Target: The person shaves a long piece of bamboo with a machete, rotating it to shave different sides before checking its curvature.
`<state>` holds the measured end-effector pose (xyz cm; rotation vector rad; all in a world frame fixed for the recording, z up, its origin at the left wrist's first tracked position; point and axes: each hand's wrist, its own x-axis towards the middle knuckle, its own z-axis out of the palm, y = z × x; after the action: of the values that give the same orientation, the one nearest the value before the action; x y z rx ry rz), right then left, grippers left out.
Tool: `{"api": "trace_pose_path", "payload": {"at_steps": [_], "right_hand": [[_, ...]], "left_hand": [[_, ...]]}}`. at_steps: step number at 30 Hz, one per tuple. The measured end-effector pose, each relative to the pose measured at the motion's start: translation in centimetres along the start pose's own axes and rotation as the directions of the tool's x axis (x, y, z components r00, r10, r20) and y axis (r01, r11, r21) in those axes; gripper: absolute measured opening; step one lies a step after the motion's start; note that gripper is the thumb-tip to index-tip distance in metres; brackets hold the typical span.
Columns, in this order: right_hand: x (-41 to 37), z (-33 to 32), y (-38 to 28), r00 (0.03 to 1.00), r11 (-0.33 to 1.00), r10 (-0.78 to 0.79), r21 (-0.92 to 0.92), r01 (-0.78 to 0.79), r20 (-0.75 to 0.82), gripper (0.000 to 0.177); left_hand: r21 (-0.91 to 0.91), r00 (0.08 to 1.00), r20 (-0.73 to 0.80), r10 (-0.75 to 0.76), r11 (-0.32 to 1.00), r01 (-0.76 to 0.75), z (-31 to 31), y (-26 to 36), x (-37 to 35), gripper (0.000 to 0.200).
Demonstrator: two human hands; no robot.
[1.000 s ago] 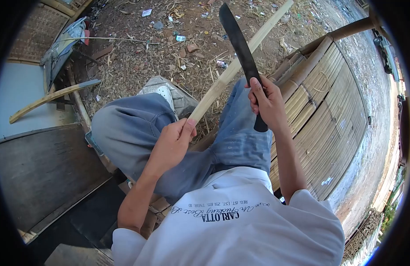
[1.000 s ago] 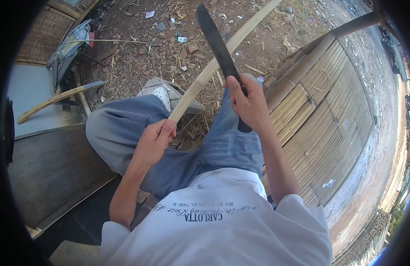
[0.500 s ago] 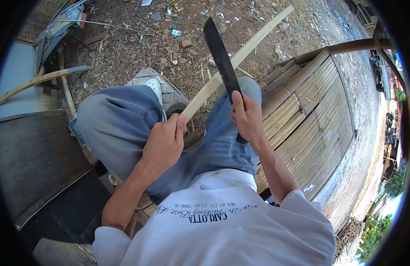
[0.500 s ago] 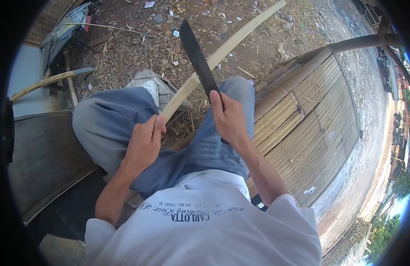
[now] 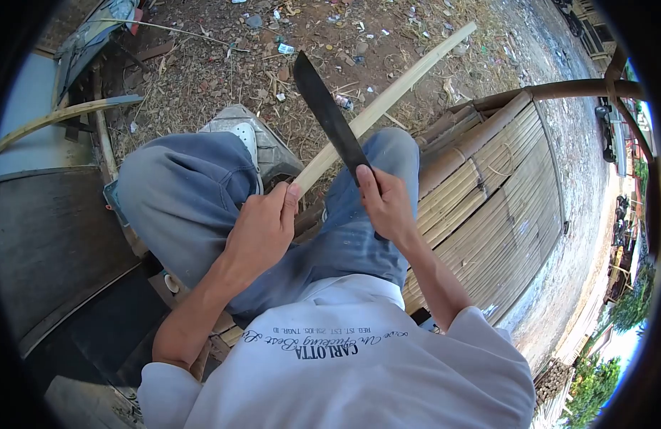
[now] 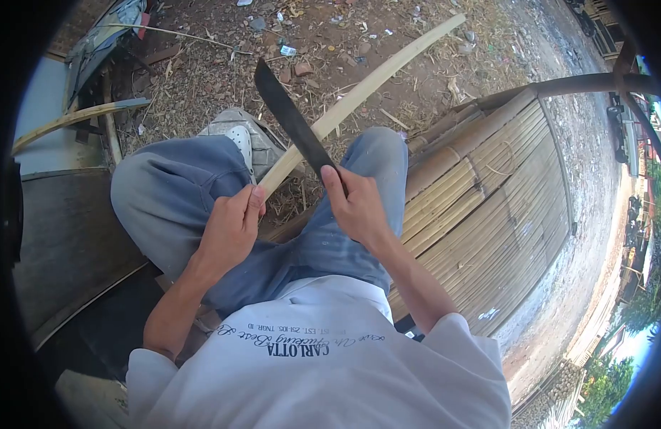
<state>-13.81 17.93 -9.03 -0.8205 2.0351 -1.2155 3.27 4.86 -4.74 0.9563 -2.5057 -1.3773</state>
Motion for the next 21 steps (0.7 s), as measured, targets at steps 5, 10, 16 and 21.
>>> {"api": "trace_pose_path", "payload": {"at_steps": [5,10,16,21], "right_hand": [[0.6,0.1,0.5,0.997,0.992,0.076,0.1,-0.073,-0.024,0.049],[1.9,-1.5,0.3,0.976,0.972,0.203,0.138,-0.191,-0.08,0.049],[2.3,-1.3,0.7,0.975,0.96,0.212,0.201,-0.197,-0.059,0.038],[2.1,-1.0,0.3,0.995,0.995,0.095,0.012,-0.095,-0.038,0.04]], "left_hand": [[-0.007,1.0,0.013,-0.027,1.0,0.028,0.0,0.3,-0.1,0.041],[0.034,0.997,0.055,-0.053,0.998,0.051,-0.2,0.5,0.0,0.04],[0.019,0.998,0.043,-0.047,0.999,0.046,-0.2,0.3,0.1,0.042],[0.046,0.999,0.032,-0.039,0.998,0.038,-0.1,-0.2,0.2,0.042]]}}
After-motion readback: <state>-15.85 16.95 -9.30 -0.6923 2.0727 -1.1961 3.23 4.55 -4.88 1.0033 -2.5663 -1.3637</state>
